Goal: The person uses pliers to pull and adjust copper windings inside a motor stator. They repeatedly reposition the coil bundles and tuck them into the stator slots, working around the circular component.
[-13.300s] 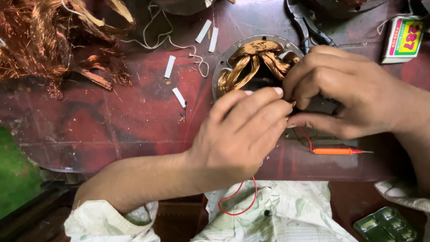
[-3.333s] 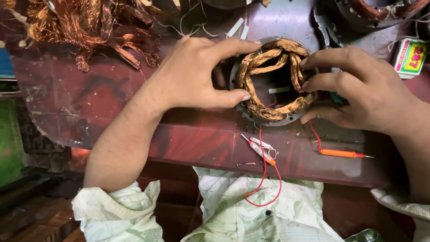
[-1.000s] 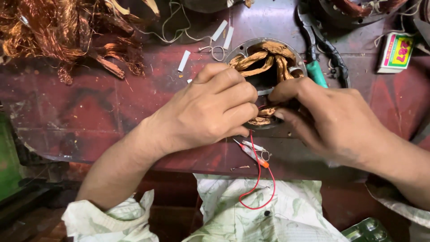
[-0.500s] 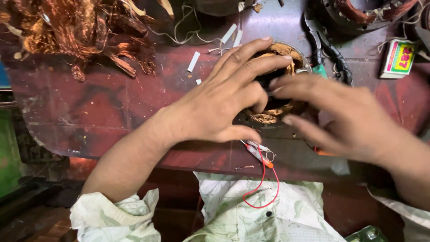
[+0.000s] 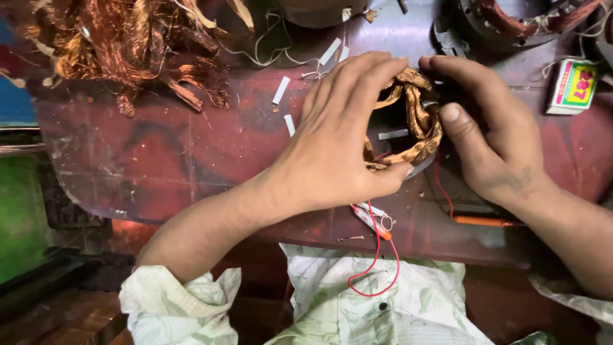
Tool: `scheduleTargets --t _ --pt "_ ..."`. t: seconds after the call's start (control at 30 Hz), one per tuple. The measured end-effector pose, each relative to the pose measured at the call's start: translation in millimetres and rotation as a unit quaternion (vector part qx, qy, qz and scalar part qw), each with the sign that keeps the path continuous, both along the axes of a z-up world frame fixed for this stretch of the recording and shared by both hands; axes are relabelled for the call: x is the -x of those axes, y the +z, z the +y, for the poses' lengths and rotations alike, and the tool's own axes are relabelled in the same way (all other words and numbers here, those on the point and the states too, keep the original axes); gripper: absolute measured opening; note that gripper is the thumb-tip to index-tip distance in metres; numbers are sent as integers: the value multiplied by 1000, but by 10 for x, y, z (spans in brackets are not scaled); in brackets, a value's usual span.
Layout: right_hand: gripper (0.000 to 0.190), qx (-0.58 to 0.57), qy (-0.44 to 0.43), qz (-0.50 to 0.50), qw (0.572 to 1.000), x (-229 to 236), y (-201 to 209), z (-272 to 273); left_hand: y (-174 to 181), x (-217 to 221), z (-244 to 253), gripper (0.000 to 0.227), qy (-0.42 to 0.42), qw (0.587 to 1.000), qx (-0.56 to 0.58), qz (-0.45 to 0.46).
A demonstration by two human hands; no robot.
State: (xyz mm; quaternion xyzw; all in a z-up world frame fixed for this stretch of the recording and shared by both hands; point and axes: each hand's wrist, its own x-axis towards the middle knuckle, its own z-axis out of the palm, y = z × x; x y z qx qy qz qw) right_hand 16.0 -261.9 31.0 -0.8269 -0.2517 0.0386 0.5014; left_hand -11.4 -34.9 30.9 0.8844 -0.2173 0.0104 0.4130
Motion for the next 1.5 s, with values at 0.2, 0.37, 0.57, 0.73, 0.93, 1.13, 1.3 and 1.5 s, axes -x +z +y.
scheduleTargets --t 0.2,0.37,0.57,0.73,0.93,1.13,1.3,1.5 --pt "40 -51 3 60 997 -36 -33 -14 51 -19 -82 108 14 998 -64 3" --pt "39 23 -2 -30 999 -58 -59 -48 -23 -39 6 95 -19 999 29 -9" --pt "28 55 -18 -100 993 -101 25 -127 -48 -69 255 91 -67 995 71 10" --pt "31 93 -11 -135 986 -128 69 -192 -17 -90 305 88 -61 995 46 -62" --pt "18 283 -59 -209 934 -93 225 -245 54 -58 178 96 -49 991 -20 -121" --pt "19 291 -47 -176 939 -126 240 -257 40 -57 164 95 -77 986 -69 -133" --pt "26 184 6 -30 982 -86 262 -269 12 -66 159 100 -80 986 -84 -119" --pt "33 105 16 22 994 -51 190 -250 -42 -99 206 116 -118 992 6 -52"
